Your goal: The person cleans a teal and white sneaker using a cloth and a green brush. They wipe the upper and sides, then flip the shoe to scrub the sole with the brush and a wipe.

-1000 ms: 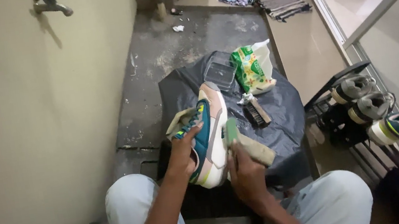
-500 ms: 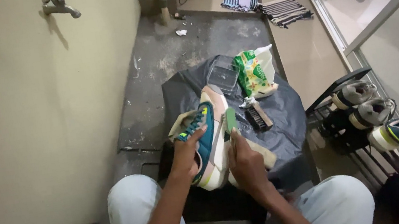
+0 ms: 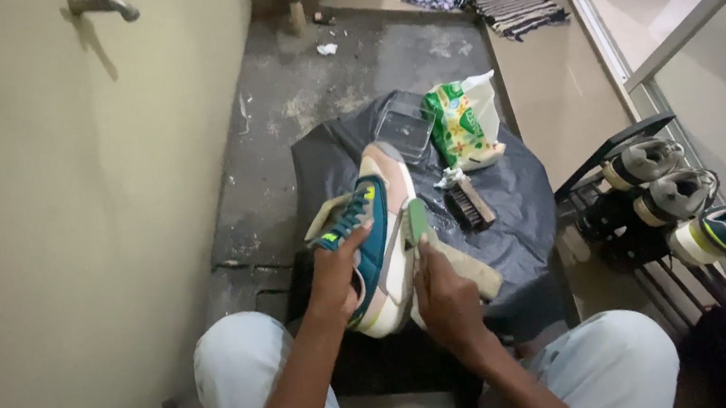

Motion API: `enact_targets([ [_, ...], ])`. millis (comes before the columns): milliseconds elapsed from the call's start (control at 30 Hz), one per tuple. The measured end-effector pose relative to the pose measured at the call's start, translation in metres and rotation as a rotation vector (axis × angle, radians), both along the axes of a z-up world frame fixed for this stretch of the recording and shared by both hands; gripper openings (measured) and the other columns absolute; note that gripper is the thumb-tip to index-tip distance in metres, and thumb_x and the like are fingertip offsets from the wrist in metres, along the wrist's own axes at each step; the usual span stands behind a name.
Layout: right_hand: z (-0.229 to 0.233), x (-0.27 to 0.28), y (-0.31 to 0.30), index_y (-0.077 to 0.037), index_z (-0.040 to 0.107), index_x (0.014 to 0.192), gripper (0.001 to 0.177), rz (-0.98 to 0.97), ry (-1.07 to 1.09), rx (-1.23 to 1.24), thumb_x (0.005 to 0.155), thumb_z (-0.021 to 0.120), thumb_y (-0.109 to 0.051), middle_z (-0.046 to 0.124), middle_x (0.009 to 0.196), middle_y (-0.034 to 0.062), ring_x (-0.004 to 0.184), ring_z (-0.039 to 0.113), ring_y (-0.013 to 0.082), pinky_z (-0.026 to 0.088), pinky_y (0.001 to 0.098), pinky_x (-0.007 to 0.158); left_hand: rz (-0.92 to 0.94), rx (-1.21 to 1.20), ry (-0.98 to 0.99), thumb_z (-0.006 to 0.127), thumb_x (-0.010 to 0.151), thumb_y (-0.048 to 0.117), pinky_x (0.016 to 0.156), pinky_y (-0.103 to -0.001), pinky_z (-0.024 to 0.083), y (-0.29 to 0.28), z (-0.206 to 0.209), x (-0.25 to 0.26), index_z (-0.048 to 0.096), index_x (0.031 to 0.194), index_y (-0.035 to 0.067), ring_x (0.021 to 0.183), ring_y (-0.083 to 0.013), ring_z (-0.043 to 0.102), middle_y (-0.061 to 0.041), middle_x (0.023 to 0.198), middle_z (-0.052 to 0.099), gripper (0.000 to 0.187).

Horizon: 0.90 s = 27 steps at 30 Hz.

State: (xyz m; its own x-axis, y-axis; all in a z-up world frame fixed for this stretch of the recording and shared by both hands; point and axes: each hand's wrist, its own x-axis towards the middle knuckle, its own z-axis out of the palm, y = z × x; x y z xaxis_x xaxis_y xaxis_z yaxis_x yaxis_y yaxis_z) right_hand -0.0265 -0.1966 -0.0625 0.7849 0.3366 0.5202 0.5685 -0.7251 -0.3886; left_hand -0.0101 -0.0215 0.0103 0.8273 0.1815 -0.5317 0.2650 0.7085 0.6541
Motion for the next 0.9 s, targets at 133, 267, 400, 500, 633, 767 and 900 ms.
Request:
enact_targets([
  [133,-0.013,-0.014,0.0,0.004,0.05,0.143,0.043,-0.016,0.011,-0.062,0.103,0.052,-0.012,0.067,0.092,0.0142,0.062,0.061,0.0191,0.055,0.0296,0.052,-0.006,0.058,0.069,0.072,0.079,0.015,0.108,-0.046,0.052,0.003,0.003,0.002,0.06,0.142,0.007,0.123,-0.0352,0.066,-0.017,0.137,0.068,0.064],
  [267,-0.056,-0.07,-0.01,0.005,0.052,0.14,0.044,0.08,-0.074,-0.138,0.1,0.059,-0.011,0.069,0.109,0.0222,0.065,0.07,0.0279,0.055,0.0362,0.049,0.074,-0.045,0.043,0.076,0.075,0.016,0.107,-0.045,0.053,0.007,-0.013,0.01,0.061,0.139,0.005,0.123,-0.0326,0.066,-0.015,0.136,0.069,0.066],
  [400,-0.067,-0.103,-0.019,0.004,0.05,0.143,0.05,0.102,-0.058,-0.166,0.098,0.064,-0.008,0.061,0.077,0.0068,0.041,0.043,0.013,0.037,0.0287,0.037,0.098,-0.046,0.043,0.077,0.075,0.014,0.102,-0.045,0.056,0.006,-0.012,0.011,0.065,0.135,0.003,0.116,-0.0341,0.069,-0.017,0.131,0.071,0.063],
  [500,-0.054,-0.068,-0.022,-0.004,0.054,0.141,0.04,0.057,0.035,-0.162,0.103,0.056,-0.015,0.061,0.079,0.0057,0.047,0.051,0.0097,0.044,0.0228,0.039,0.079,-0.05,0.055,0.076,0.076,0.015,0.107,-0.047,0.053,0.0,-0.014,0.012,0.06,0.141,0.007,0.121,-0.0344,0.067,-0.017,0.137,0.068,0.068],
  [633,-0.022,-0.008,-0.007,0.005,0.061,0.134,0.038,-0.075,-0.134,-0.066,0.1,0.058,-0.013,0.072,0.097,0.0174,0.051,0.061,0.0232,0.045,0.0345,0.044,0.079,-0.063,-0.011,0.077,0.076,0.012,0.102,-0.046,0.056,-0.009,-0.011,0.008,0.063,0.13,0.002,0.114,-0.0349,0.069,-0.017,0.125,0.072,0.057],
  [767,-0.011,-0.024,-0.004,0.002,0.052,0.139,0.038,0.028,0.027,-0.035,0.105,0.047,-0.015,0.069,0.104,0.0173,0.067,0.067,0.0215,0.058,0.0312,0.053,0.098,-0.092,0.095,0.078,0.072,0.016,0.109,-0.045,0.051,-0.01,-0.013,0.011,0.06,0.139,0.004,0.122,-0.034,0.065,-0.016,0.135,0.068,0.07],
  [900,-0.077,-0.084,-0.016,0.002,0.051,0.144,0.045,0.098,-0.079,-0.216,0.102,0.055,-0.014,0.067,0.088,0.0118,0.042,0.052,0.0159,0.041,0.0314,0.034,0.082,-0.076,0.141,0.077,0.075,0.018,0.114,-0.049,0.047,-0.004,-0.018,0.014,0.052,0.147,0.008,0.13,-0.0352,0.061,-0.015,0.143,0.064,0.077],
])
